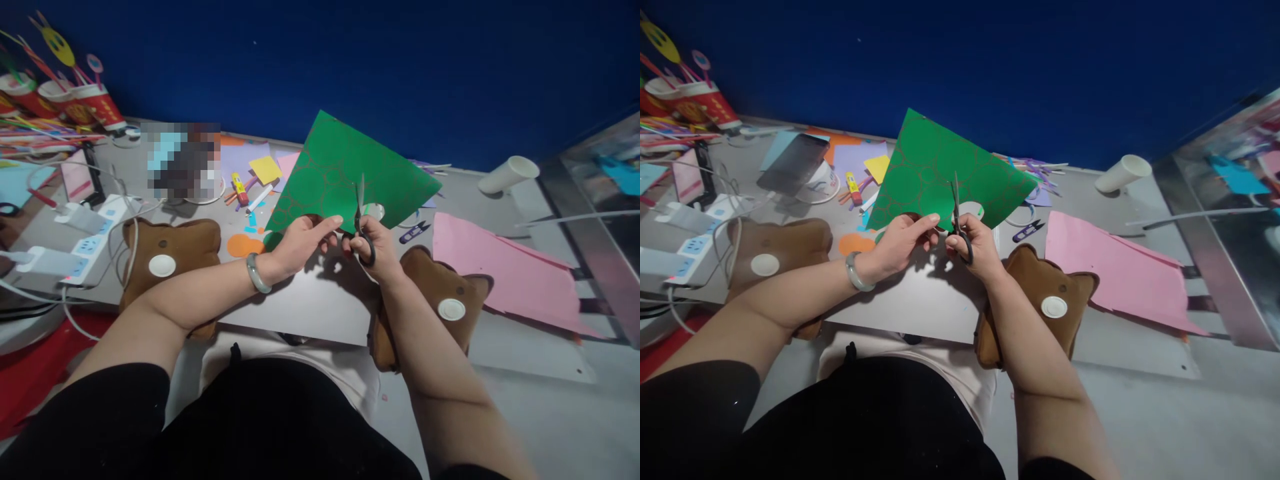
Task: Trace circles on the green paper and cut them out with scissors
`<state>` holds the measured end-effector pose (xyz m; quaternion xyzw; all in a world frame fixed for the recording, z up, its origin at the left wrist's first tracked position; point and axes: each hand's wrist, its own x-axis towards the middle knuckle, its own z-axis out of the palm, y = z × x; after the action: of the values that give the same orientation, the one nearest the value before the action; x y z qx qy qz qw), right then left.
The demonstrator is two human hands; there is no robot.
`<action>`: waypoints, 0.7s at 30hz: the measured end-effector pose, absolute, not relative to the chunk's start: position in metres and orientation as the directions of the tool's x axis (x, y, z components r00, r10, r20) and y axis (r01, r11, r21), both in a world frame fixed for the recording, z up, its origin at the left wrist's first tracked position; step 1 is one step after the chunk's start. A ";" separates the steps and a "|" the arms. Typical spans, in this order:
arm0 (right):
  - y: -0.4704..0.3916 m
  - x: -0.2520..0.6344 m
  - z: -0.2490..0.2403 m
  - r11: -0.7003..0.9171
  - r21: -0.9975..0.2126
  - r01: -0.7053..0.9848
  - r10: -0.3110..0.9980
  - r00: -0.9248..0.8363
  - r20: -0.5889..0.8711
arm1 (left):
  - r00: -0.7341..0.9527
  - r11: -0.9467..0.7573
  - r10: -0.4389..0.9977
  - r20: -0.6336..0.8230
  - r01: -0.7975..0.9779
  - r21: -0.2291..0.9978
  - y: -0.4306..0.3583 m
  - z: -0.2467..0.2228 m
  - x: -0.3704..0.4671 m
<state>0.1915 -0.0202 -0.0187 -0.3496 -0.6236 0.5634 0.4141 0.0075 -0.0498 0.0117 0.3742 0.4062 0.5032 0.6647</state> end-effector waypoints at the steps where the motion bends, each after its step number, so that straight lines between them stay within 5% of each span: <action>1: -0.020 0.192 -0.020 0.133 -0.991 -0.035 0.903 -0.409 0.135 | 0.183 0.201 0.973 -0.143 -0.355 0.913 -0.049 0.011 0.007; 5: -0.015 0.198 -0.023 0.203 -0.977 -0.062 0.922 -0.325 0.212 | 0.308 0.136 0.948 -0.081 -0.162 0.977 -0.041 0.011 -0.002; 8: -0.011 0.201 -0.024 0.254 -0.966 -0.056 0.943 -0.209 0.260 | 0.407 -0.022 0.909 -0.089 0.261 0.965 -0.030 0.020 -0.019; 10: -0.008 0.202 -0.023 0.287 -0.957 -0.040 0.948 -0.134 0.290 | 0.379 -0.212 0.924 -0.052 0.622 0.754 -0.021 0.033 -0.038; 12: -0.006 0.202 -0.022 0.310 -0.950 -0.033 0.947 -0.079 0.311 | 0.105 -0.069 0.993 -0.062 0.903 0.424 -0.012 0.048 -0.061; 17: -0.005 0.198 -0.020 0.333 -0.941 -0.057 0.942 -0.028 0.335 | -0.209 0.219 0.976 -0.069 0.952 0.214 0.014 0.059 -0.114; 21: -0.004 0.197 -0.020 0.350 -0.936 -0.043 0.936 -0.029 0.351 | -0.258 0.282 0.956 -0.139 0.940 0.194 0.030 0.036 -0.131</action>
<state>0.1970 -0.0041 -0.0202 -0.3844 -0.5807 0.4212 0.5810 -0.1305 0.0300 0.0356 0.5982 0.7923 0.0358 0.1149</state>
